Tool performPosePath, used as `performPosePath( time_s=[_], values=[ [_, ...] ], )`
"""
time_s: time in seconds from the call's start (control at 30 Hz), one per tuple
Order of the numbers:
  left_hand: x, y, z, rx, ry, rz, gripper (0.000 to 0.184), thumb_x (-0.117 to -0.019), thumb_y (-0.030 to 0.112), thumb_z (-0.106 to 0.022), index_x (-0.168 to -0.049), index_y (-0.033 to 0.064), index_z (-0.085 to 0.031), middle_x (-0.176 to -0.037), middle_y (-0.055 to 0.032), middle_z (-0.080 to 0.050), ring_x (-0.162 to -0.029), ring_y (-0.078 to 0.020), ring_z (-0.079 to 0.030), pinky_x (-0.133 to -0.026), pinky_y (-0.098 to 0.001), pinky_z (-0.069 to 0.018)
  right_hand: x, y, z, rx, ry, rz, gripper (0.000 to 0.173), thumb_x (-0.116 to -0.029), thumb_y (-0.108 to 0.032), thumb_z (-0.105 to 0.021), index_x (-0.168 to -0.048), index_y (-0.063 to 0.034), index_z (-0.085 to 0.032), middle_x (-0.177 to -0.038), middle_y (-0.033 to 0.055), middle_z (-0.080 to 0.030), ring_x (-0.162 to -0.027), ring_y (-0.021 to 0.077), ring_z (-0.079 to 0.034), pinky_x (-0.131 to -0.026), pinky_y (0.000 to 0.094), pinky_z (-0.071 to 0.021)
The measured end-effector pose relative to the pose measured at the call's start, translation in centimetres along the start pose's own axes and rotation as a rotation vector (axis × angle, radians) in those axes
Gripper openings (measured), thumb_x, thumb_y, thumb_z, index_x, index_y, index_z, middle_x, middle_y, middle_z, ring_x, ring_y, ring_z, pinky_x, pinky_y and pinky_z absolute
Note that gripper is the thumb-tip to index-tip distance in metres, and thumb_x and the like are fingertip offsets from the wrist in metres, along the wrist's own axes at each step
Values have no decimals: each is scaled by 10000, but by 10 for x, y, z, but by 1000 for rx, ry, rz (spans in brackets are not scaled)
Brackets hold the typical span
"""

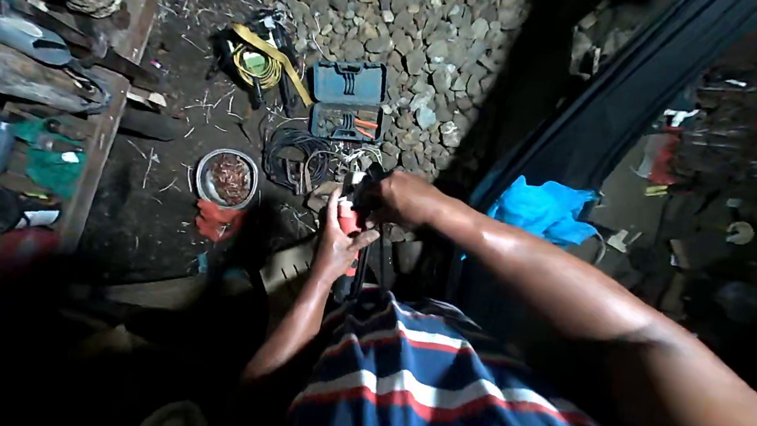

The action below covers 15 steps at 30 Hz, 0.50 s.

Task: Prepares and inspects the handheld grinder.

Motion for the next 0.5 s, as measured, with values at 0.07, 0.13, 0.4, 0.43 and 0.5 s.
performPosePath(
  time_s=[0.07, 0.13, 0.4, 0.43, 0.5],
  values=[
    [-11, -10, 14, 54, -8, 31, 1146, -791, 376, -883, -1641, 211, -132, -1523, -178, -454, -1237, -241, -604, -1001, -457, -556, -33, -4, -3, -113, 68, -7, 381, -868, -334, -819, -1155, -110, -706, -1038, 149, -719, -967, 347, -697, -876, 616, -550],
    [-24, -18, 32, 56, 16, 98, 1147, -784, 352, -884, -1639, 197, -135, -1524, -186, -459, -1264, -251, -591, -1017, -462, -545, -60, -10, -5, -173, 164, -36, 459, -859, -304, -826, -1252, -119, -677, -1248, 183, -638, -1037, 357, -675, -896, 596, -564],
    [-76, -43, 76, -88, 280, 255, 1033, -793, 229, -878, -1603, 199, -237, -1413, -221, -535, -1180, -322, -627, -974, -518, -553, -124, -18, -27, -237, 358, -395, 380, -991, -386, -641, -1257, -115, -663, -1158, 187, -684, -952, 409, -701, -783, 639, -573],
    [-81, -44, 77, -107, 311, 268, 1037, -806, 227, -867, -1614, 214, -217, -1429, -226, -519, -1203, -336, -612, -990, -527, -540, -127, -13, -33, -328, 340, -451, 430, -979, -457, -647, -1255, -127, -656, -1041, 168, -723, -928, 390, -712, -787, 635, -571],
    [-90, -41, 77, -118, 334, 288, 1037, -849, 197, -836, -1635, 211, -159, -1505, -233, -456, -1298, -354, -557, -1060, -529, -497, -129, -6, -43, -453, 343, -509, 533, -973, -488, -664, -1331, -100, -586, -947, 167, -725, -883, 376, -714, -783, 627, -572]
  ],
)
Point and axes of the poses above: each hand's wrist, its own x-axis away from the middle knuckle, its own z-axis out of the back of the hand, y = z × x, the point moved 5 cm from there along -x, towards the middle knuckle
